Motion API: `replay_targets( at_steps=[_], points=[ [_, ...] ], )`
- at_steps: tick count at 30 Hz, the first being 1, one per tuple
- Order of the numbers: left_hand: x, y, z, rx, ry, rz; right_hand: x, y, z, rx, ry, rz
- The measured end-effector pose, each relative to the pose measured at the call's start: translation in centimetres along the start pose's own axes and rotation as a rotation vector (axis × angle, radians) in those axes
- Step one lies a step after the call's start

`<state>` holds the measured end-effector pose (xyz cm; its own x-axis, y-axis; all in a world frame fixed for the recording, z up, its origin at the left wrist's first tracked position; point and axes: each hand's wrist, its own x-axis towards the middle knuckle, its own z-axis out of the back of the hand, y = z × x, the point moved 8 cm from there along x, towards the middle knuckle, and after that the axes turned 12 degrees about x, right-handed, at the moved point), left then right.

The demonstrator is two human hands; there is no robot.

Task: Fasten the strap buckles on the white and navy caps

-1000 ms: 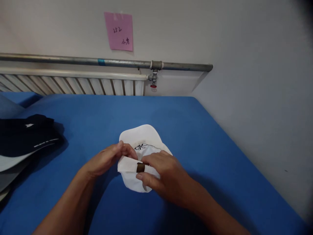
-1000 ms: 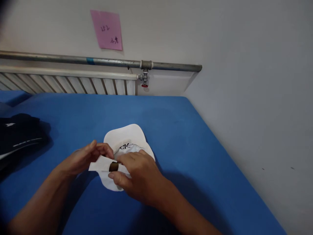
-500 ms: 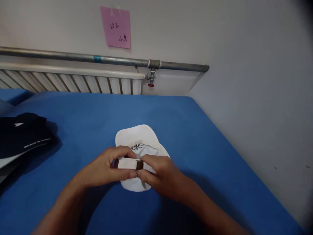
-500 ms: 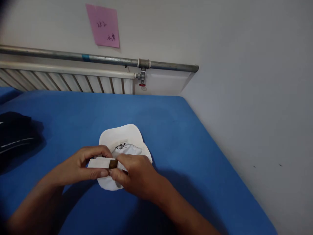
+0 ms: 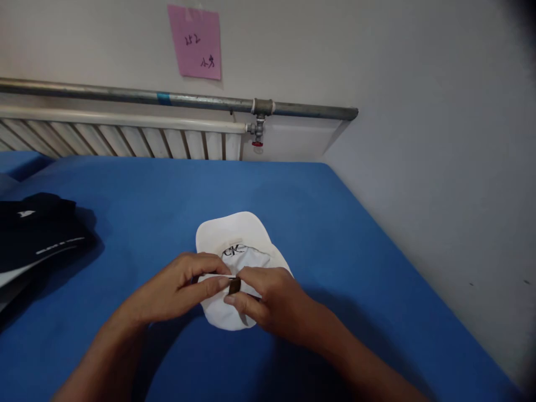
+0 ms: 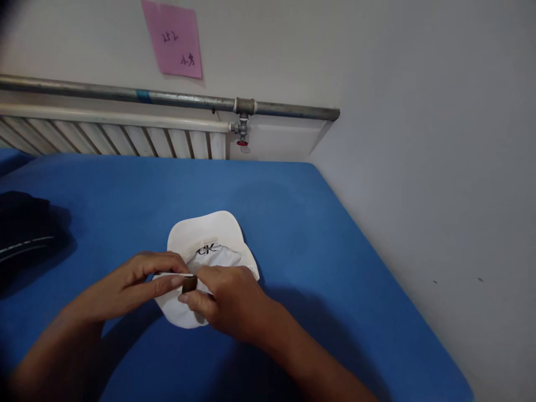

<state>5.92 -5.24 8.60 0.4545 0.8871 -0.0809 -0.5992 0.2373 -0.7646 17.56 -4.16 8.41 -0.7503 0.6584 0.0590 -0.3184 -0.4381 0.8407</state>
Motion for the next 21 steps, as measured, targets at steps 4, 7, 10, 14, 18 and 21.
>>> replay_targets(
  at_steps=[4,7,10,14,18,21],
  points=[
    [-0.1,-0.1,-0.1,0.039,-0.011,0.014,0.0,0.1,0.0,-0.024,-0.010,0.011],
    [-0.1,-0.2,-0.2,0.060,-0.028,0.023,0.1,0.3,-0.1,-0.030,0.003,0.012],
    [-0.1,-0.4,-0.2,0.062,-0.040,-0.008,0.2,0.2,-0.1,-0.034,0.007,-0.002],
    [-0.1,-0.7,-0.1,0.097,-0.060,-0.051,0.2,0.1,-0.2,-0.024,0.010,-0.006],
    [0.0,-1.0,0.1,0.113,-0.089,-0.108,0.2,0.1,-0.3,0.006,0.032,-0.005],
    [0.0,-1.1,0.0,0.130,-0.084,-0.116,0.2,0.0,-0.6,0.030,0.063,-0.023]
  ],
)
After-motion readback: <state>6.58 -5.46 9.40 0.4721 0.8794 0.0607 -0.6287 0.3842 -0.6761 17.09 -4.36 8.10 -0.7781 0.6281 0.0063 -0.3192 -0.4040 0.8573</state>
